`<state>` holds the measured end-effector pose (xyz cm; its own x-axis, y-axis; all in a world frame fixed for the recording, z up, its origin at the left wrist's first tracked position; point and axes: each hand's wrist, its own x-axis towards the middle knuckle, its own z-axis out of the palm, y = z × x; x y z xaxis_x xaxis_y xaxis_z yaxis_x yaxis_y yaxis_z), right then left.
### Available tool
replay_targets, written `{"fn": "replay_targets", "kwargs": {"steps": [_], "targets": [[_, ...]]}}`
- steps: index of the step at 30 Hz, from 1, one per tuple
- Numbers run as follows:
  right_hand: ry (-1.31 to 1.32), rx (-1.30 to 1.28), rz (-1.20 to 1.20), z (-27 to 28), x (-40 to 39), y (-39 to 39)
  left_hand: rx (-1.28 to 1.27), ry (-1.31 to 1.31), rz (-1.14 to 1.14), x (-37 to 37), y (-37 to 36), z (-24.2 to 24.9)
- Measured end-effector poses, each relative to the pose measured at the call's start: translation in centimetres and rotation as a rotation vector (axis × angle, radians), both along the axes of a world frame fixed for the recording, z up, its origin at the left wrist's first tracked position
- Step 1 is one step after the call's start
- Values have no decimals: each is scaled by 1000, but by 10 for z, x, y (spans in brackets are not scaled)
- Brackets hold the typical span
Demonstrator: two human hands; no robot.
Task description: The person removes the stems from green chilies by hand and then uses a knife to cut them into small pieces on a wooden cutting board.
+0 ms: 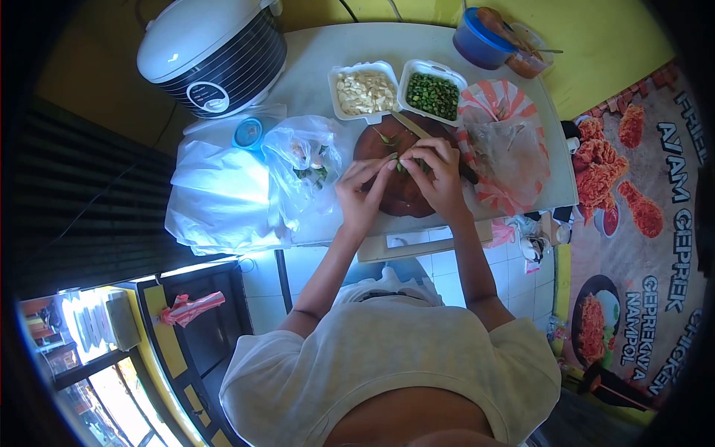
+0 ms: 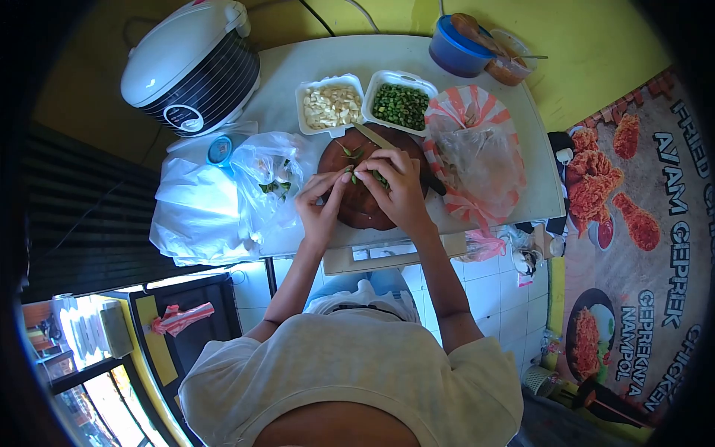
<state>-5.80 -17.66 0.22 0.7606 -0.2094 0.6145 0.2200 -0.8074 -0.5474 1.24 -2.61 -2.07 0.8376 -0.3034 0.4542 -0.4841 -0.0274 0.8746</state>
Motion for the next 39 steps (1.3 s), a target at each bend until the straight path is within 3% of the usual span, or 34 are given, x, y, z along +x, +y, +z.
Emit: {"fn": "replay_targets", "kwargs": {"steps": [18, 21, 23, 28, 31, 33, 37, 39], "targets": [[-91, 61, -78, -8, -3, -6, 96, -22, -149, 0, -3, -2], [-176, 226, -123, 7, -11, -27, 125, -58, -193, -3, -3, -4], [-264, 169, -199, 34, -29, -37, 135, -62, -204, -2, -3, -3], [-414, 130, -365, 68, -53, -104, 99, -7, -117, 0, -5, 1], [-335, 69, -367, 67, -58, -146, 105, -5, -74, 3, -3, 6], [-43, -95, -500, 65, -60, -161, 77, -3, -34, 6, 0, 11], [-59, -85, -496, 69, -62, -148, 116, -14, 35, 10, 3, 21], [-299, 144, -302, 72, -60, -125, 183, -118, 54, 10, 0, 22]]}}
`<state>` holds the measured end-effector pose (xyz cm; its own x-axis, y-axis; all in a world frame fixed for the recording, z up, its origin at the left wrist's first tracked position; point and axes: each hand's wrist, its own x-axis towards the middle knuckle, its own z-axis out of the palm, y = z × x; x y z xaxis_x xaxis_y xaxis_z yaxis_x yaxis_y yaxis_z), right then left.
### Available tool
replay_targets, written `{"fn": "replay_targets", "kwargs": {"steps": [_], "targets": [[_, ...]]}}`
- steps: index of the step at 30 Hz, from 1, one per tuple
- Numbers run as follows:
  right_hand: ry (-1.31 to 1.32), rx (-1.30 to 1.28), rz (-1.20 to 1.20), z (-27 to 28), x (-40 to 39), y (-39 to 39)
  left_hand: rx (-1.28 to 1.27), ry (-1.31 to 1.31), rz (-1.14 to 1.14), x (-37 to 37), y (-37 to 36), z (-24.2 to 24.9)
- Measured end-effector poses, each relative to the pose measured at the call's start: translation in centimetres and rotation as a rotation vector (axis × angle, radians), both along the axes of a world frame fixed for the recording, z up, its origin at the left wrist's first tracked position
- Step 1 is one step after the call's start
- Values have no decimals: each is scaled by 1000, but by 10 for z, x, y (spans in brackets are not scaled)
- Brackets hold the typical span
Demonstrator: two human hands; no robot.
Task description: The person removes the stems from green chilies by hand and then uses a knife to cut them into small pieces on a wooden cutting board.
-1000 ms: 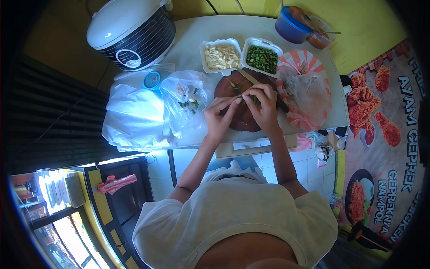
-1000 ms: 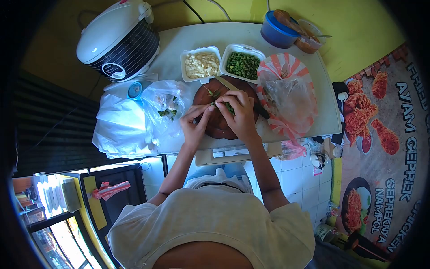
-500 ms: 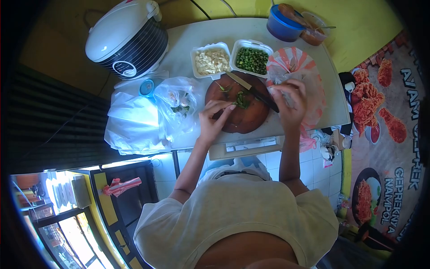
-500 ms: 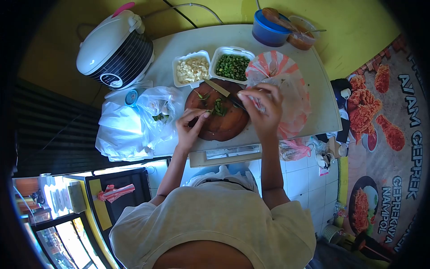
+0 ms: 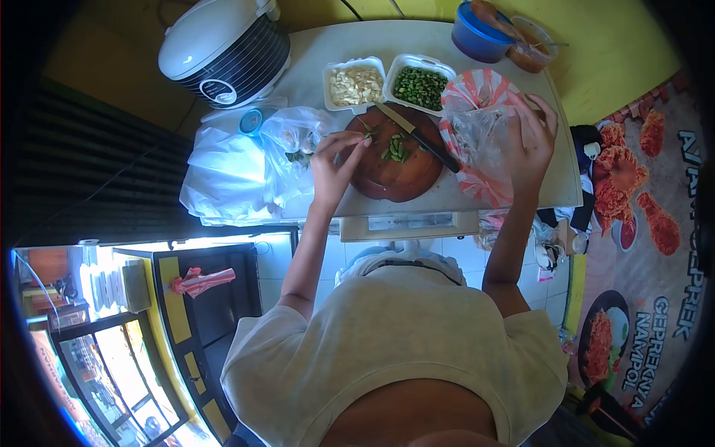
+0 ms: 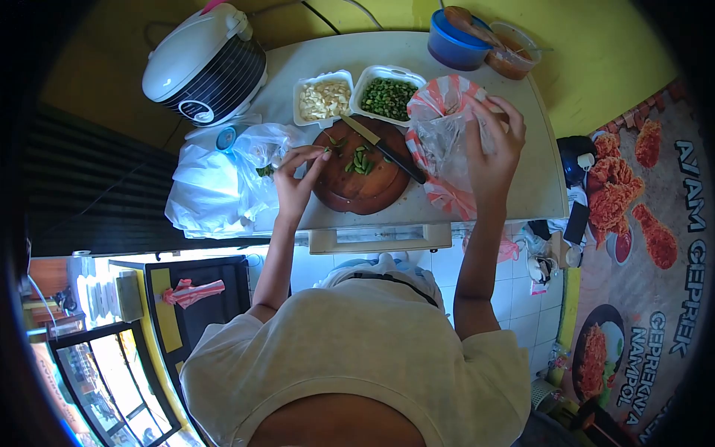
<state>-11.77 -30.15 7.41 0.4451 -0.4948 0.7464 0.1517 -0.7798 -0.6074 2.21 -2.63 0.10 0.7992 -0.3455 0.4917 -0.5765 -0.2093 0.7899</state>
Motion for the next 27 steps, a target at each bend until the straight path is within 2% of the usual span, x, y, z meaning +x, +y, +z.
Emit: {"fn": "replay_targets", "kwargs": {"steps": [1, 7, 9, 13, 18, 25, 27], "targets": [[0, -1, 13, 1, 1, 10, 72, -103, 0, -2, -2, 0], [151, -112, 258, -18, 24, 51, 314, -184, 42, -14, -7, -17], [262, -157, 372, -33, 39, 57, 285, -186, 62, -16, -8, -17], [296, -183, 509, -53, 76, 62, 202, -144, 111, -17, -5, -22], [498, -358, 534, -63, 107, 67, 100, -90, 133, -15, -5, -23], [566, -371, 568, -68, 115, 67, 21, -82, 152, -13, -4, -23], [439, -287, 623, -65, 114, 69, -4, -92, 145, -14, -4, -22]]}}
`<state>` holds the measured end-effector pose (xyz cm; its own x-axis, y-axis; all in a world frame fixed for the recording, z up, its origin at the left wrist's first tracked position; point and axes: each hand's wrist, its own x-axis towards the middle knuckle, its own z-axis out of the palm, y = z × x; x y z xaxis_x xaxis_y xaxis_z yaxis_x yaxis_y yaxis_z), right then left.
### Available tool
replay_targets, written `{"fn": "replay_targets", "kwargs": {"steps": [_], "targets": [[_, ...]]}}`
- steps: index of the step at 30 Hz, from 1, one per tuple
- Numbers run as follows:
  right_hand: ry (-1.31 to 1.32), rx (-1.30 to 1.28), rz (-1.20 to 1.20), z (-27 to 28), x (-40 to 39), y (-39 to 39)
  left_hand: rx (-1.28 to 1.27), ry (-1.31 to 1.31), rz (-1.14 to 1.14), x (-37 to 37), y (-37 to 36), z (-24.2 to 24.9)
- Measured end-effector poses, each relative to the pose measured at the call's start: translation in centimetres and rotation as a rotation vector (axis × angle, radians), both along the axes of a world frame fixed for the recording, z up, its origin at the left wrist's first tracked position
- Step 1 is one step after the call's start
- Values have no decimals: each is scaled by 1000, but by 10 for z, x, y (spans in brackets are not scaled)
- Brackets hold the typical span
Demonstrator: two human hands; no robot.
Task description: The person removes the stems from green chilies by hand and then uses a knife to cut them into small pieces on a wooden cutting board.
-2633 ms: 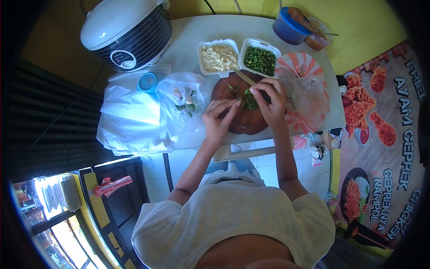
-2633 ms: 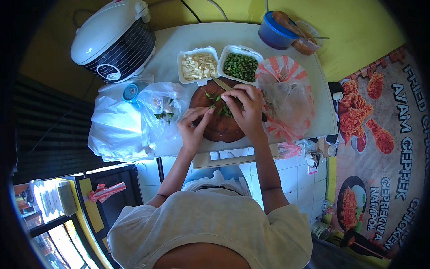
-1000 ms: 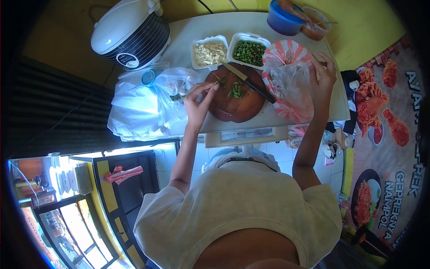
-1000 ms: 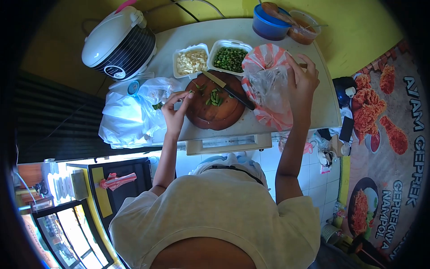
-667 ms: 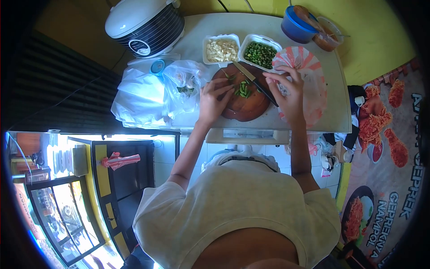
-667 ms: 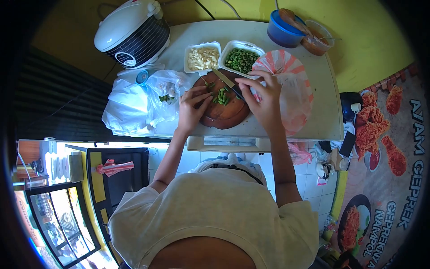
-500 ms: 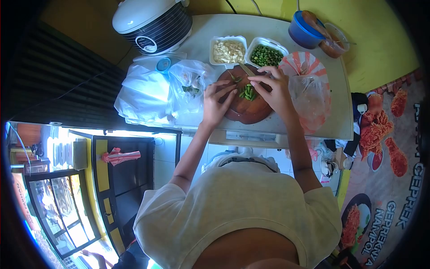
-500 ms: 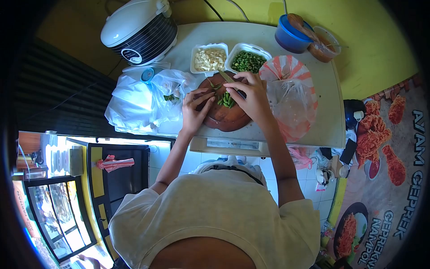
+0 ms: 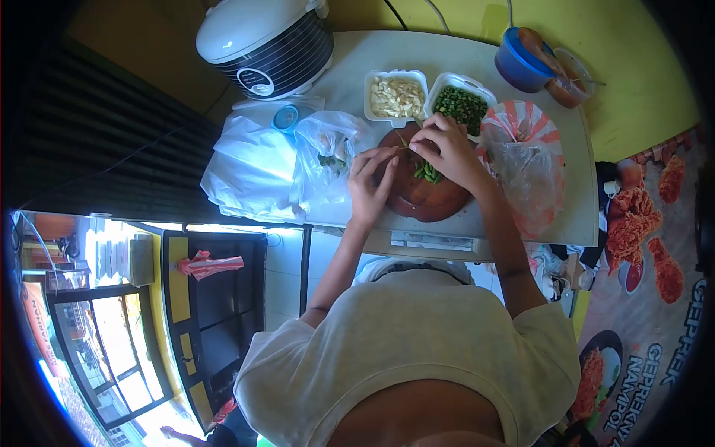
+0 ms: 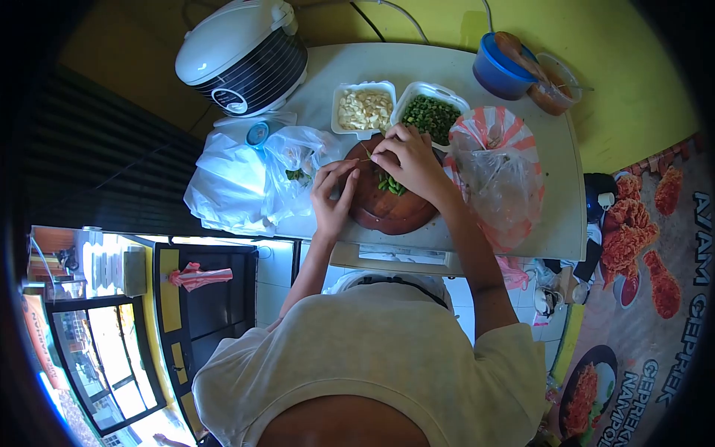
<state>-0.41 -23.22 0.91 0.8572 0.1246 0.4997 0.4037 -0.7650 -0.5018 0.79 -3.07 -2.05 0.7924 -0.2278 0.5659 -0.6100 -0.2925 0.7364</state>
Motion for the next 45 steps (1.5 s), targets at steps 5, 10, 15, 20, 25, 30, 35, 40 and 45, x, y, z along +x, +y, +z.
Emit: {"fn": "replay_targets", "kwargs": {"steps": [5, 10, 15, 20, 25, 30, 35, 40, 45], "targets": [[319, 848, 246, 9, -20, 13, -133, 198, -44, -9, 1, 17], [344, 995, 147, 3, -40, 36, -184, 370, -224, -15, -6, 32], [171, 911, 10, -13, -47, 38, -128, 376, -218, -16, -3, 30], [6, 635, -191, -2, -56, 39, 31, 152, -165, -18, 3, 36], [30, 744, -209, -1, -64, 37, 36, 94, -161, -21, -1, 42], [264, 948, -53, -1, -84, 22, -41, 337, -378, -25, -1, 32], [470, 1075, 25, -1, -110, 5, -20, 378, -658, -27, -7, 25], [487, 1011, 67, 4, -127, -8, 57, 359, -819, -33, -23, 26], [47, 866, -228, 41, -131, -36, -103, 524, -742, -40, -38, 34]]}}
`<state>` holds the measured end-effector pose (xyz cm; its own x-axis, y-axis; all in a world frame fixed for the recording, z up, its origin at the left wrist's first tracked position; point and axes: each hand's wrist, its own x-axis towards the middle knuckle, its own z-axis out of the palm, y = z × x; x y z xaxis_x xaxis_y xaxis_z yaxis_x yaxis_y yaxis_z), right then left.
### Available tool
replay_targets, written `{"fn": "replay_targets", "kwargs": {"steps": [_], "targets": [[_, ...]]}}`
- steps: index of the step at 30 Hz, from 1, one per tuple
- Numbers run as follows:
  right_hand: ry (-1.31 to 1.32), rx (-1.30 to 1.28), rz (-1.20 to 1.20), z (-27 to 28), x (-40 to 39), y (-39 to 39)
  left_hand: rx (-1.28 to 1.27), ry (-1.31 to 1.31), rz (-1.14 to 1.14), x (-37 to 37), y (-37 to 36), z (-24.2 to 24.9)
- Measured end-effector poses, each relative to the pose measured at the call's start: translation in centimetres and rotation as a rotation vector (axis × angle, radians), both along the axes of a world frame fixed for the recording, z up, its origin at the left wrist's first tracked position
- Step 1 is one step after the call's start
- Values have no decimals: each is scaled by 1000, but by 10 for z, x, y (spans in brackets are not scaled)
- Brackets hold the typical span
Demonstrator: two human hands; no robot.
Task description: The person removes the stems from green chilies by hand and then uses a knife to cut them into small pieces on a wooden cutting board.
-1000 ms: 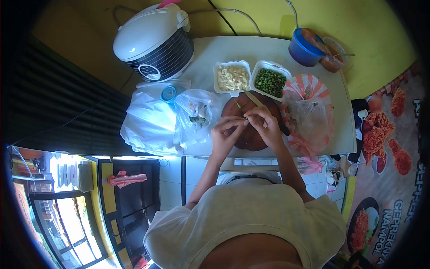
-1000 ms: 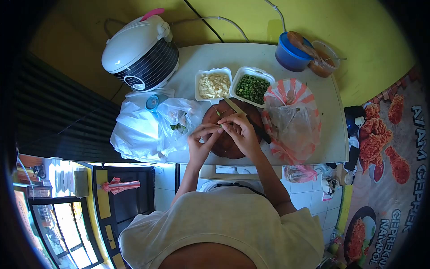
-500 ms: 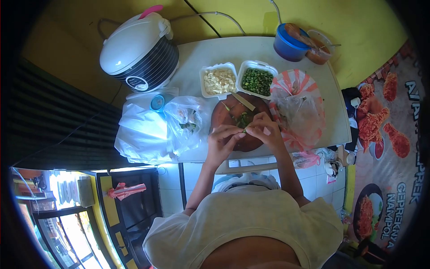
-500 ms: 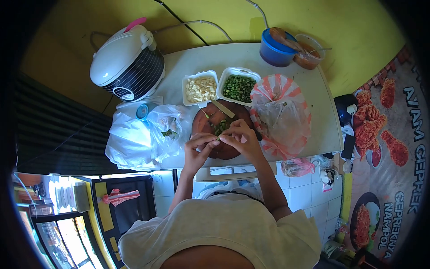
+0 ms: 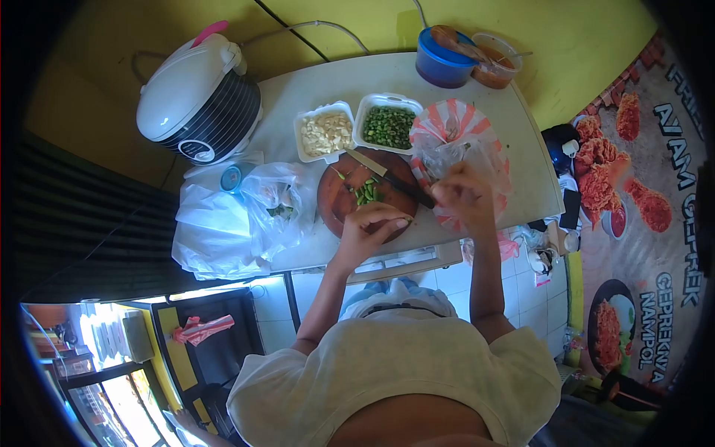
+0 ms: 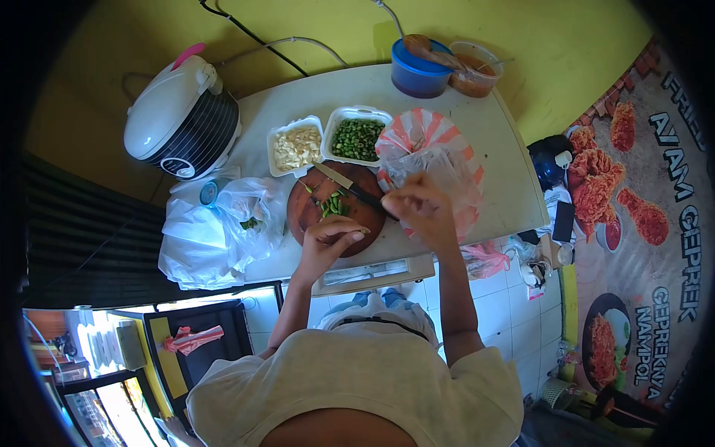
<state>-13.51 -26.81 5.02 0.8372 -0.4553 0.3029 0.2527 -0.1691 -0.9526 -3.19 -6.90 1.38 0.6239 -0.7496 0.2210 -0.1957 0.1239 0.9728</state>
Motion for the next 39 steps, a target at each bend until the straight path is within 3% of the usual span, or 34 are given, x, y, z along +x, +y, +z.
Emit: {"fn": "replay_targets", "kwargs": {"steps": [3, 5, 8, 12, 15, 20, 25, 31, 39], "targets": [[-108, -377, -443, 28, 6, -29, -55, 67, 112, 0, 2, 1], [-33, -483, -522, 33, 10, -54, -6, -25, 199, 4, 7, 2], [-5, -660, -476, 34, 14, -69, -103, -149, 334, 12, 18, -11], [-44, -528, -353, 37, 17, -27, 29, -193, 599, 25, 37, -17], [-81, -521, -106, 23, 30, 1, 78, -330, 743, 39, 40, -23], [-90, -484, 116, -13, 71, 24, 294, -647, 728, 40, 40, -37], [-140, -618, 133, -39, 122, 38, 352, -666, 733, 38, 40, -36], [-80, -851, 88, -64, 159, 50, 245, -574, 719, 38, 42, -35], [-30, -840, 154, -68, 158, 49, 172, -525, 755, 39, 43, -37]]}}
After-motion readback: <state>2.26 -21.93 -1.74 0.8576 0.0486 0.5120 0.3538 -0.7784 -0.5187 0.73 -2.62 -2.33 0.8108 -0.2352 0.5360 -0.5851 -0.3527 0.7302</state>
